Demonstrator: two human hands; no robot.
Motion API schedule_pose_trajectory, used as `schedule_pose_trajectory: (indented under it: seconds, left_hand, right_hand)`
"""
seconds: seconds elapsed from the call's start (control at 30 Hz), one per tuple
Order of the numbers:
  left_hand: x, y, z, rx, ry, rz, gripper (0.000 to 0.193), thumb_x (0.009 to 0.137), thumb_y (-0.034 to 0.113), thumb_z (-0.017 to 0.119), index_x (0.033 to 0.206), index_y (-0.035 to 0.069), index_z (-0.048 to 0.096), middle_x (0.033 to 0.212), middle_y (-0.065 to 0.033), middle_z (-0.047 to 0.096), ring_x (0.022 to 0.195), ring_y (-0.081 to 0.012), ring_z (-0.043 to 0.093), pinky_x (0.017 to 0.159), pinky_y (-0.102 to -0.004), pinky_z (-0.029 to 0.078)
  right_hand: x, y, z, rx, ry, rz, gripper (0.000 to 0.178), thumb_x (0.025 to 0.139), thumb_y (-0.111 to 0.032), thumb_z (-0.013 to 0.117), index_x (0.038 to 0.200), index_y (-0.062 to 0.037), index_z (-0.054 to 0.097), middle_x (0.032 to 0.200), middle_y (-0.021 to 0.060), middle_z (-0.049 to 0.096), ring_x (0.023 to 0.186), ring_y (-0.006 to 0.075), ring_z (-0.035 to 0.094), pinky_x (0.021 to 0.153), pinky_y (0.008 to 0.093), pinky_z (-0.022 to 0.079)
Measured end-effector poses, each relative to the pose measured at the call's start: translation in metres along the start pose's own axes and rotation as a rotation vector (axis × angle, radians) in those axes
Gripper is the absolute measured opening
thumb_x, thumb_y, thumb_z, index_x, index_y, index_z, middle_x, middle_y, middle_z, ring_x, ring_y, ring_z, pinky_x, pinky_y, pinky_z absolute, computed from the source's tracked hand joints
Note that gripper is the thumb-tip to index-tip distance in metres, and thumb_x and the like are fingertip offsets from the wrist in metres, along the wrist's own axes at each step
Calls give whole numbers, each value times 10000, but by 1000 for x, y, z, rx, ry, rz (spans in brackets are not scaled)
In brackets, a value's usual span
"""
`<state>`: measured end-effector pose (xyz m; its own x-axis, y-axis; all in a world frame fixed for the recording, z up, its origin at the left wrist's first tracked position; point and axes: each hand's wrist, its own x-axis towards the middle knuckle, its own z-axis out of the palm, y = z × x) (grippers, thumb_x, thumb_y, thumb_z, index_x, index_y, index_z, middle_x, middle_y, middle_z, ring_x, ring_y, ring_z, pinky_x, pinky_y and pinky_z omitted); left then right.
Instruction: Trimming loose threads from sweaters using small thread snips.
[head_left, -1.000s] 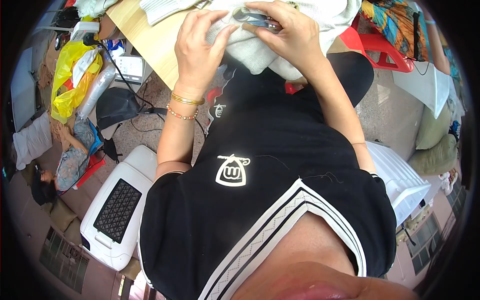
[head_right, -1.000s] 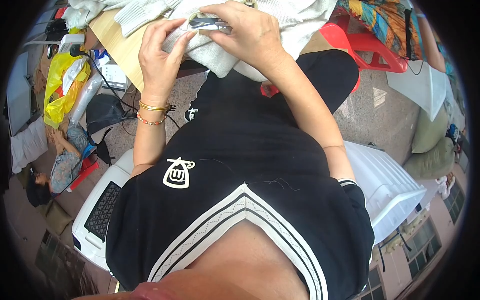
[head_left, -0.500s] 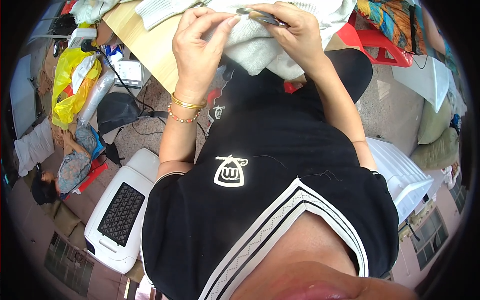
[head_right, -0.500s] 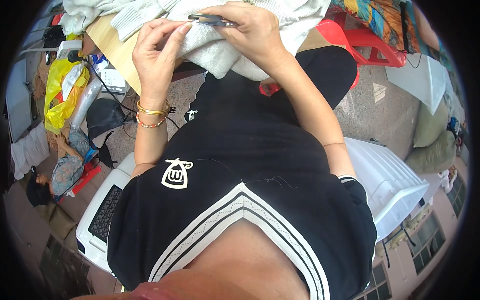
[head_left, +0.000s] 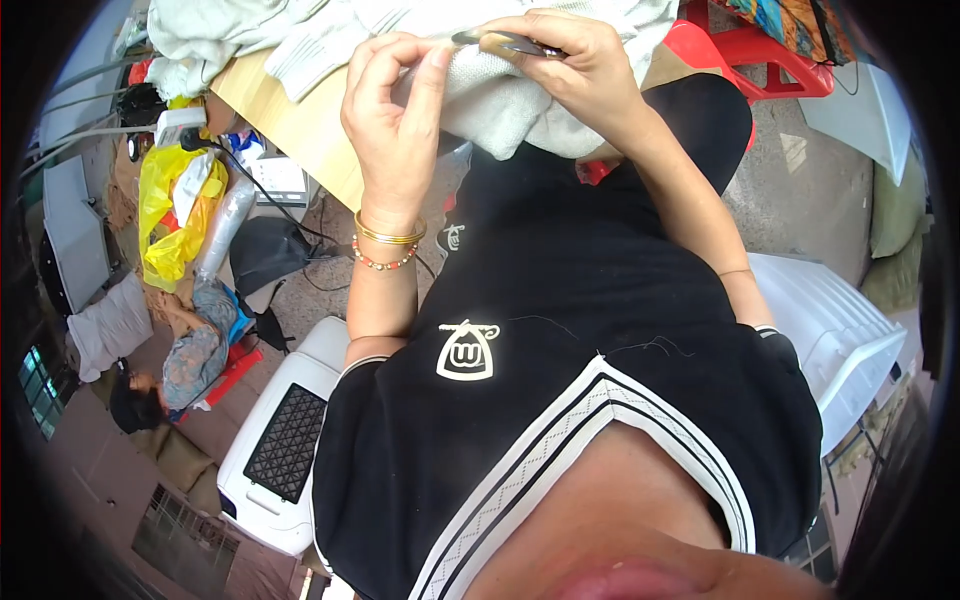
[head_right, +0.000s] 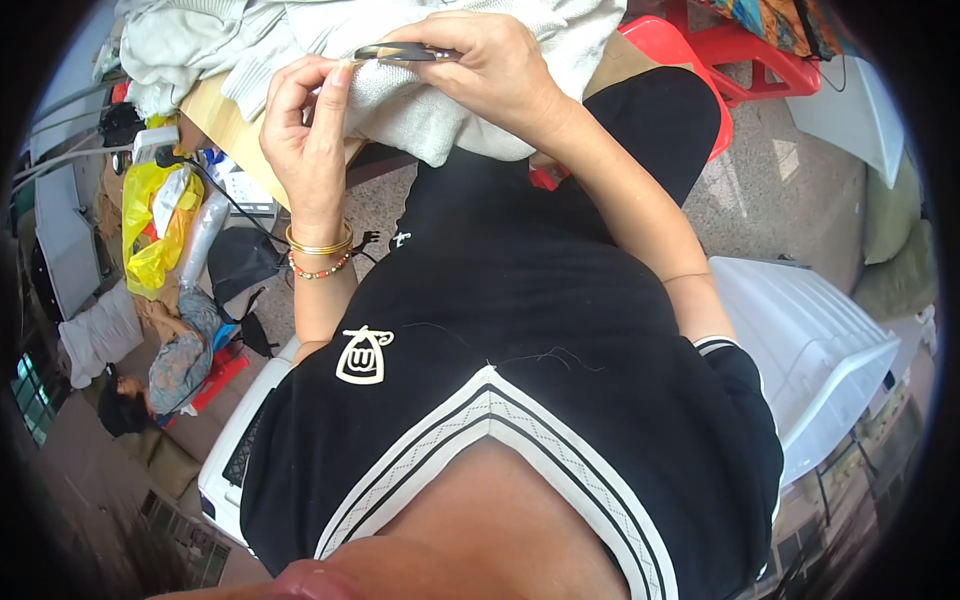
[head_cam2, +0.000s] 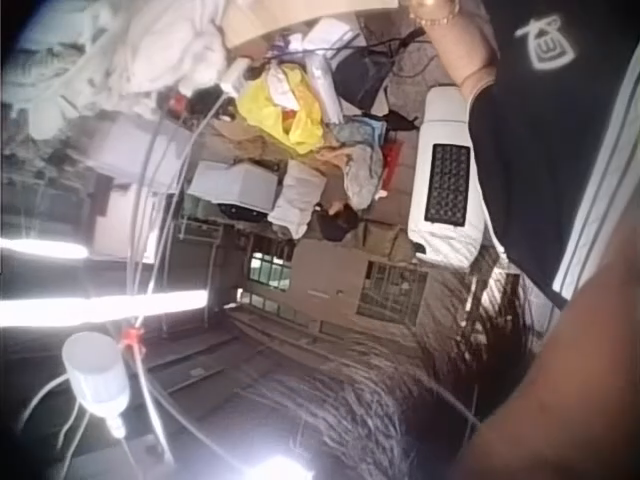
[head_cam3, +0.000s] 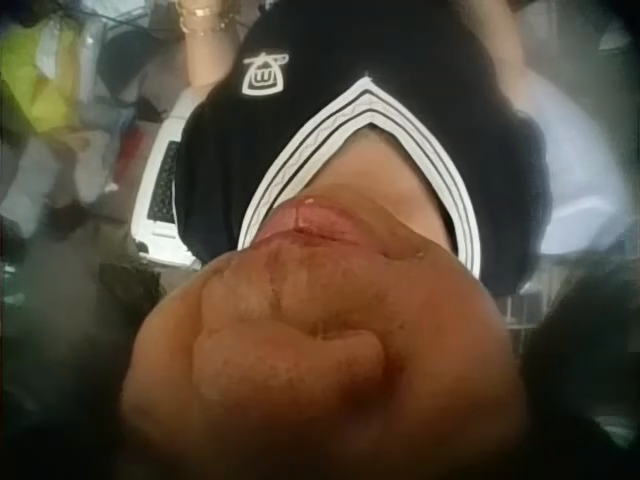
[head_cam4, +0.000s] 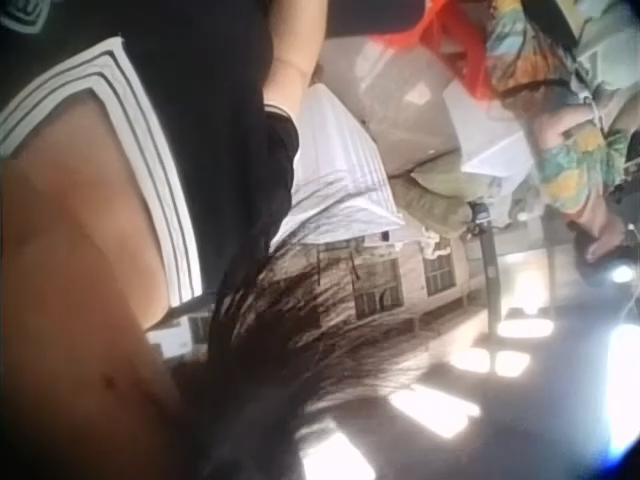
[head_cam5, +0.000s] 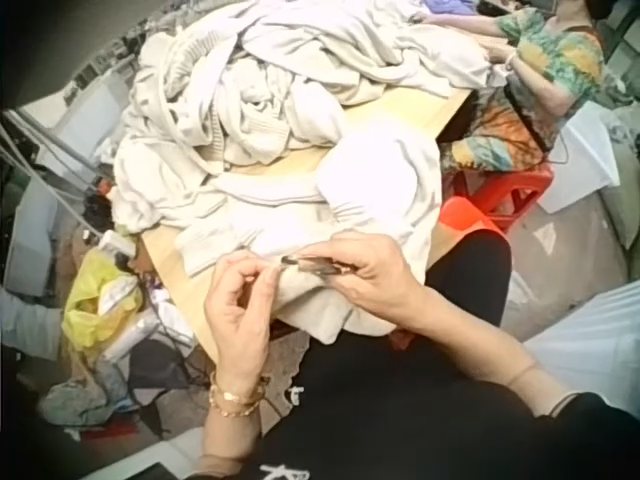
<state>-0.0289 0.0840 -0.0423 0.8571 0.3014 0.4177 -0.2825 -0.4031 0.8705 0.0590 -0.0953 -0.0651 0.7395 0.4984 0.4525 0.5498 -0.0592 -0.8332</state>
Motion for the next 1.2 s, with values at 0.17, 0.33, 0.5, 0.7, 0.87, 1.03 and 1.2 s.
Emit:
schedule_pose_trajectory:
  seconds: [0.17,0.33,0.5,0.7,0.87,1.03,1.2]
  left_hand:
    - [2,4,0,57,-8,-52,147,891,116,784,946,-9,727,982,-75,663,897,-169,636,807,-290,513]
    - [5,9,4,77,-5,6,90,871,36,780,929,2,719,962,-68,650,846,-152,634,746,-264,518]
    - [10,3,11,174,-23,260,79,899,27,742,956,7,691,970,-90,662,814,-179,641,724,-280,523]
    - [10,-12,15,81,-22,188,54,940,43,696,967,4,672,942,-94,683,800,-192,639,716,-293,516]
    - [8,-14,12,64,-26,104,53,955,53,685,974,8,665,904,-74,671,771,-167,621,694,-278,497]
    - [7,-19,11,-6,-21,48,65,967,72,679,977,9,665,880,-60,661,758,-148,606,692,-274,487]
    - [9,-22,10,-27,-28,49,86,978,96,675,981,11,664,873,-57,658,762,-143,605,696,-274,485]
  right_hand:
    - [2,-13,-8,-115,-82,-8,341,825,86,651,1146,3,730,969,133,751,847,186,708,733,297,541]
    - [2,-14,-8,-169,-64,-71,387,775,108,640,1134,0,734,958,129,746,840,183,703,739,284,535]
    - [2,-6,-5,125,-75,186,233,906,4,684,1134,-4,737,964,76,749,851,94,670,722,257,517]
    - [6,-27,-11,-21,-85,298,266,935,-136,725,1194,-76,729,836,11,662,764,78,647,644,276,523]
    - [9,-55,-32,-157,-111,64,331,899,-135,732,1197,-11,658,973,150,636,840,275,650,735,346,522]
    - [14,-66,-33,-481,-258,11,297,908,-192,721,1146,-23,666,876,142,580,795,339,618,688,403,512]
    - [15,-52,-24,-449,-86,-295,260,905,-180,705,1115,-30,676,873,137,581,811,336,630,690,416,517]
